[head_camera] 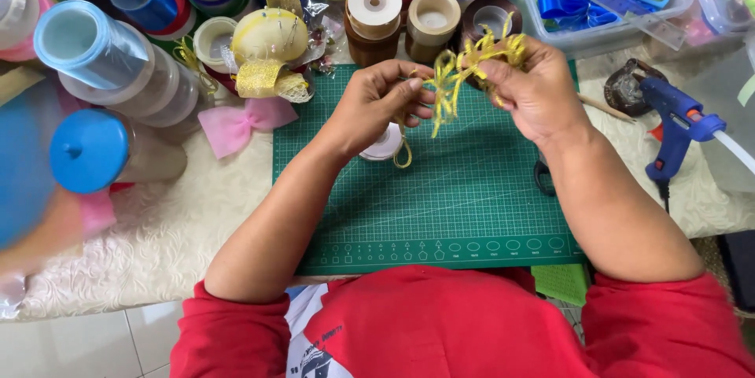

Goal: Making small decorative bows by measuring, cutting, and tying yellow ribbon at a craft station.

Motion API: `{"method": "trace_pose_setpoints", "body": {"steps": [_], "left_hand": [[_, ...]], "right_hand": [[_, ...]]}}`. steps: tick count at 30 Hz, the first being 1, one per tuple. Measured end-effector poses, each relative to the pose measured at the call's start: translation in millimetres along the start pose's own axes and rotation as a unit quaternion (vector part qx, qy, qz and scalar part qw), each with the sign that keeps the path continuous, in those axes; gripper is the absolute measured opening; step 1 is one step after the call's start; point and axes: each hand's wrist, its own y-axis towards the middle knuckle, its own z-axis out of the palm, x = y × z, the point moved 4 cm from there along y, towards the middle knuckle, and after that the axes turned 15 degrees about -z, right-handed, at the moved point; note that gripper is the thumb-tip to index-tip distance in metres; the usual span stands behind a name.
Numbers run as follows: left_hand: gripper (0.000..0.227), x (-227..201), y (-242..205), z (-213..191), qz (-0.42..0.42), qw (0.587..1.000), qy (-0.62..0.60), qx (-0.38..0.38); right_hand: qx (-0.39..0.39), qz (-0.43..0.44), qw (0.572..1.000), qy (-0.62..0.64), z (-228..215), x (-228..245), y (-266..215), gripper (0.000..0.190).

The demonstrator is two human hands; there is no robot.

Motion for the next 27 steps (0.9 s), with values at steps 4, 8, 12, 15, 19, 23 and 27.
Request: {"method": "trace_pose_setpoints", "body": {"steps": [4, 8, 12, 15, 19, 23, 27], "left_hand": [[0.020, 0.9, -0.2, -4.4, -0.009, 0.997, -0.075, -0.007], [0.019, 1.6, 1.2, -6.3, -0.002, 0.997, -0.079, -0.018], [0.018, -6.9, -6.0, -1.7, 0.009, 0.999, -0.049, -0.017], [0.022, -4.3, -2.9, -4.1, 0.010, 0.998, -0.040, -0.037], [0.024, 11.7, 15.2, -14.5, 0.059, 0.995, -0.057, -0.055], [0.029, 31.5, 37.7, -21.3, 0.088, 0.986, -0.086, -0.109], [0.033, 27.8, 32.0, -17.1, 0.130, 0.975, -0.057, -0.170]], "right_hand": [[0.008, 0.001, 1.000, 0.019, -9.1, 16.7, 1.7, 0.011], [0.011, 0.026, 1.000, 0.008, -17.2, 22.0, 0.6, 0.023], [0.037, 0.047, 0.998, -0.006, -21.0, 23.3, -1.5, 0.033], [0.063, 0.040, 0.997, 0.010, -26.6, 17.5, -0.4, 0.025], [0.045, 0.033, 0.998, -0.017, 4.6, 31.9, -3.9, 0.011], [0.120, 0.009, 0.967, -0.223, 5.1, -14.4, 8.0, 0.019], [0.232, -0.100, 0.880, -0.402, 24.0, -52.9, 17.6, 0.024]]}}
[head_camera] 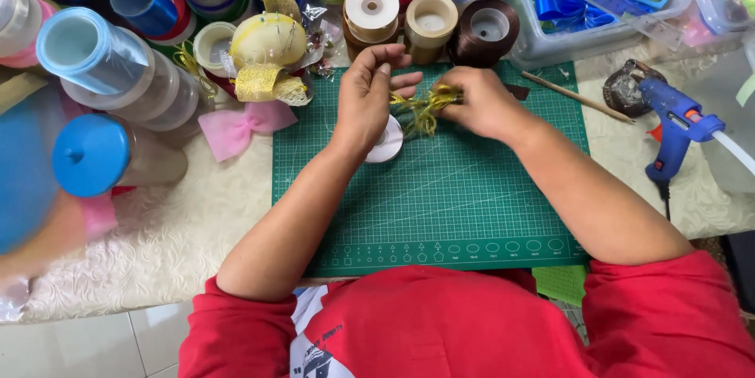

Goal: Making small decorative bows by measuring, cutting, and tying yellow ribbon at a craft station.

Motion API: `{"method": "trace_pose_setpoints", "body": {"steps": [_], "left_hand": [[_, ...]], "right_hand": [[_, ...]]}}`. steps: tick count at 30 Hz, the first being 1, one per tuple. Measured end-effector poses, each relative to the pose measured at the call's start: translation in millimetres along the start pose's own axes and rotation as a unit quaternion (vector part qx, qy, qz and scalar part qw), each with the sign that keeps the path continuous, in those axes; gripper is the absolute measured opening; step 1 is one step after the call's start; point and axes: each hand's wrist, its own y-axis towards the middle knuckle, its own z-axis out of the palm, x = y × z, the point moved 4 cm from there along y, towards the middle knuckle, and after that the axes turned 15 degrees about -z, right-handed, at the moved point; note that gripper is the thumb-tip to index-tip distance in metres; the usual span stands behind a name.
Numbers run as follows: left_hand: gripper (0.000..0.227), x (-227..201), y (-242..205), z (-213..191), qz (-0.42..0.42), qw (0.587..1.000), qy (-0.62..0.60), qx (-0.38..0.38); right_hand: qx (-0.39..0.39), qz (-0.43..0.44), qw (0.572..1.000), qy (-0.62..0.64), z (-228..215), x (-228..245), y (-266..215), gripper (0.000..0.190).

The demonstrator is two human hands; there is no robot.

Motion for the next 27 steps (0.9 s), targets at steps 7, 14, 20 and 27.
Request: {"method": "trace_pose_setpoints", "body": {"steps": [7, 14, 20, 27], "left_hand": [[0.035, 22.4, 6.7, 21.0, 0.027, 0.999, -0.028, -0.027], [0.060, -5.9, -10.2, 29.9, 0.077, 0.946, 0.315, -0.021], [0.080, -33.9, -50.0, -16.7, 0.079, 0.878, 0.472, 0.023], [0.136, -6.8, -71.1, -55.4, -0.041, 0.806, 0.588, 0.057]], "right_hand": [[0.065, -0.008, 0.991, -0.113, -13.8, -12.8, -13.1, 0.034], [0.112, 0.108, 0.966, -0.204, -59.6, 0.2, -26.9, 0.040], [0.157, 0.198, 0.955, -0.156, -83.4, 66.9, -21.8, 0.073], [0.043, -0.064, 0.985, -0.153, -65.9, 103.9, -23.1, 0.055]]}}
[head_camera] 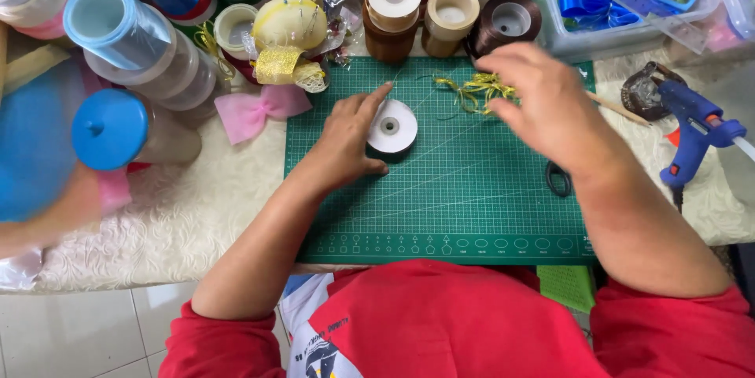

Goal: Making small decorative bows by measuring, cutting, and tying yellow ribbon at a craft station.

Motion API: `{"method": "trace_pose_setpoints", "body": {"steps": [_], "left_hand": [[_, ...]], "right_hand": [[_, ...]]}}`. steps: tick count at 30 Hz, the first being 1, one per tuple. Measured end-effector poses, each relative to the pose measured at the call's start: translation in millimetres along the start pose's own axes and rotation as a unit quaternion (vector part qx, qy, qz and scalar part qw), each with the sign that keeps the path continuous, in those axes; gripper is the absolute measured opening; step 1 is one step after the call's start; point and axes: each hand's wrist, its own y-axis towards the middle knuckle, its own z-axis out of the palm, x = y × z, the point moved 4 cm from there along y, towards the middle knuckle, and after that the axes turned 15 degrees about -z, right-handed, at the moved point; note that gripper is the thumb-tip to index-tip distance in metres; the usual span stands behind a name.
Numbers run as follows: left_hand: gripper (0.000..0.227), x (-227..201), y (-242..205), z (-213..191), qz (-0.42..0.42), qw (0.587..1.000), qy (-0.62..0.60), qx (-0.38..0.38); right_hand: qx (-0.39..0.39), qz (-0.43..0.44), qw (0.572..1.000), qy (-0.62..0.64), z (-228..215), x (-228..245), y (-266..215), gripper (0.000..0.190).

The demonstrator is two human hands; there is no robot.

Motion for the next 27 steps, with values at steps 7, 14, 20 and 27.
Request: {"method": "trace_pose_setpoints", "body": {"steps": [7, 14, 20, 27], "left_hand": [[0.126, -2.3, -25.3, -11.3, -0.040, 0.994, -0.069, -0.071], [0.090, 17.3, -22.1, 8.1, -0.027, 0.949, -0.258, -0.180], [0.074, -20.9, -33.0, -32.6, 0.066, 0.930, -0.265, -0.247], [0.039, -82.6, -43.9, -100.4, 0.139, 0.892, -0.317, -0.292]], "right_hand": [[0.141, -0.094, 0.978, 0.123, 74.5, 57.0, 45.6, 0.083], [0.048, -0.073, 0.960, 0.265, 102.6, 22.7, 60.8, 0.084], [-0.048, -0.026, 0.920, 0.388, 83.6, 8.2, 54.2, 0.086], [-0.090, -0.047, 0.815, 0.570, 18.5, 7.4, 63.2, 0.085]]}}
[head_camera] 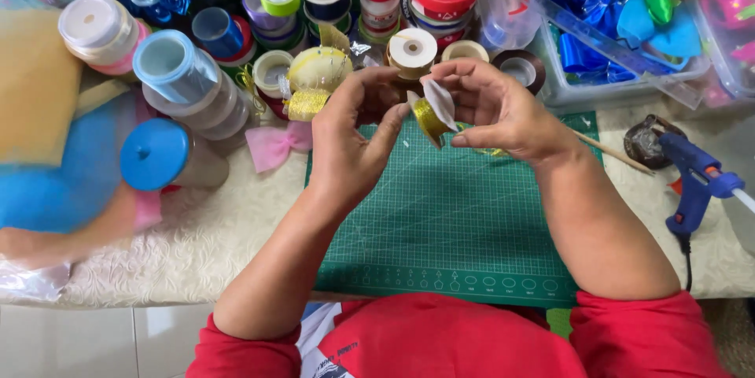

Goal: Making small decorative bows by measuring, cutting, and tying yellow ribbon at a craft station.

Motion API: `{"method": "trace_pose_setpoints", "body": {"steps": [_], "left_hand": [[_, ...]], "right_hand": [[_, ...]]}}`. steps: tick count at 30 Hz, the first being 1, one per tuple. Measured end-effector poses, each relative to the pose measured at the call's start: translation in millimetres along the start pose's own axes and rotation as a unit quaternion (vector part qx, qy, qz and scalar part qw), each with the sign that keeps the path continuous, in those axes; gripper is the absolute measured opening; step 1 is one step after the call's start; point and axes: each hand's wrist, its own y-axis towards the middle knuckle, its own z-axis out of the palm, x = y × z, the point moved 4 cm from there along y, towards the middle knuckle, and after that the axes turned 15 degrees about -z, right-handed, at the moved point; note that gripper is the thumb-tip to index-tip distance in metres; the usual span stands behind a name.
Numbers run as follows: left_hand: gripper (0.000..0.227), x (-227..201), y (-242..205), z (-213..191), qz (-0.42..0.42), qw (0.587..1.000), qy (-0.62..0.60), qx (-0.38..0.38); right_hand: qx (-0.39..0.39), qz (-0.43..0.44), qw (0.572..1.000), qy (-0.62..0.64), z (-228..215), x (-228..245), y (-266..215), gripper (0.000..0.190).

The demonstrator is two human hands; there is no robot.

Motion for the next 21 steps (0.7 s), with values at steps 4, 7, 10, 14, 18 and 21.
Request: {"method": "trace_pose_setpoints", "body": {"steps": [4, 7, 10, 14, 18, 21], "left_hand": [[0.074, -55.1, 13.4, 1.5, 0.035, 0.990, 0.113, 0.076], [0.079, -60.3, 21.3, 16.2, 0.023, 0.978, 0.177, 0.111], [0.066, -35.2, 29.8, 28.5, -0.014, 0.984, 0.157, 0.087], [0.058, -9.7, 34.6, 38.9, -0.069, 0.993, 0.052, 0.074], [0.056, 6.2, 32.4, 46.0, -0.052, 0.997, 0.051, 0.022], [0.063, -8.9, 32.5, 39.4, -0.062, 0.993, 0.064, 0.081]], "right_hand": [[-0.017, -0.051, 0.998, 0.026, -4.8, 20.1, 7.7, 0.094], [-0.056, -0.039, 0.997, 0.022, -3.0, 36.6, 7.9, 0.081], [-0.084, -0.060, 0.992, -0.071, -5.2, 31.8, 4.4, 0.079], [-0.107, -0.153, 0.971, -0.148, -12.7, 19.6, 5.1, 0.087], [-0.100, -0.201, 0.939, -0.260, -5.6, 29.4, 7.5, 0.080], [-0.100, -0.161, 0.958, -0.214, -14.3, 17.9, 2.8, 0.082]]}}
